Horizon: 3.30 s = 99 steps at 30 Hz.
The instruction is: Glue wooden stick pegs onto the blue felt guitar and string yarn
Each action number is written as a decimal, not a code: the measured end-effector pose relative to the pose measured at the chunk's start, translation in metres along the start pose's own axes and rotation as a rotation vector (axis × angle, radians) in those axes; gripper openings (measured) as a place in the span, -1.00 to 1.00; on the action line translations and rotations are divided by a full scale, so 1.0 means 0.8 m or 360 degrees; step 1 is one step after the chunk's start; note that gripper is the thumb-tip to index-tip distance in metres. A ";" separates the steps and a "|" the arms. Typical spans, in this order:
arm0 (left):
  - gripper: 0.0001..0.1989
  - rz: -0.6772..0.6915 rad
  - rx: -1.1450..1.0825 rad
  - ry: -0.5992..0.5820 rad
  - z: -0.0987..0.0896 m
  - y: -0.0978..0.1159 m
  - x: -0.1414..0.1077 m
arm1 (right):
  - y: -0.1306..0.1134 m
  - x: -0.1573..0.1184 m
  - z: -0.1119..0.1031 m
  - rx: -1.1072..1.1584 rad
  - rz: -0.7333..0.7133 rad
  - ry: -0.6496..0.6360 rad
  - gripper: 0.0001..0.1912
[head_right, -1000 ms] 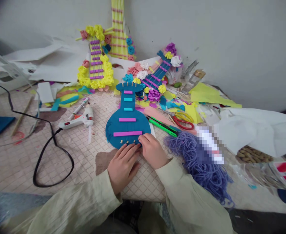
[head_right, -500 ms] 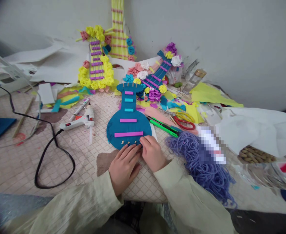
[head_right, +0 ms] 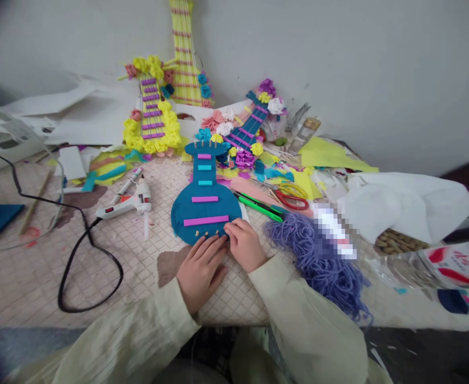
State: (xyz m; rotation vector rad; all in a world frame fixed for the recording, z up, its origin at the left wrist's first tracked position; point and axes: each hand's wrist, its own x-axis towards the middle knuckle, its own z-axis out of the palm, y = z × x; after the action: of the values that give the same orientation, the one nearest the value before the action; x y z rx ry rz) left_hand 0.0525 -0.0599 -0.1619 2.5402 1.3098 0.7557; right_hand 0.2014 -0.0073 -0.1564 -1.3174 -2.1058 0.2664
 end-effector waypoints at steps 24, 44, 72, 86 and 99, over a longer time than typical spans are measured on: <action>-0.68 0.0113 0.0109 0.0407 -0.068 -0.026 0.003 | -0.008 0.012 -0.023 0.1497 0.1252 -0.0219 -0.65; -0.46 -0.0174 -0.0283 0.0840 -0.125 -0.026 0.048 | -0.091 0.075 -0.035 0.1978 0.0306 0.0304 -0.81; -0.81 0.0006 -0.0517 0.0448 -0.139 0.011 0.043 | -0.128 -0.007 -0.049 0.0973 0.0311 0.0966 -0.68; -0.94 -0.0034 -0.0588 0.0600 -0.115 0.000 0.018 | -0.133 -0.022 -0.018 0.1066 0.0245 0.0799 -0.64; -0.85 0.0159 -0.0333 0.0607 -0.116 0.010 0.017 | -0.131 -0.027 -0.013 0.1150 0.0282 0.0875 -0.70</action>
State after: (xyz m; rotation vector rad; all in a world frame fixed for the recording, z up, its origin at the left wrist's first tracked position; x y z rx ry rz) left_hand 0.0166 -0.0602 -0.0745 2.3839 1.1312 1.3751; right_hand 0.1371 -0.0780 -0.1070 -0.9788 -1.2527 0.5961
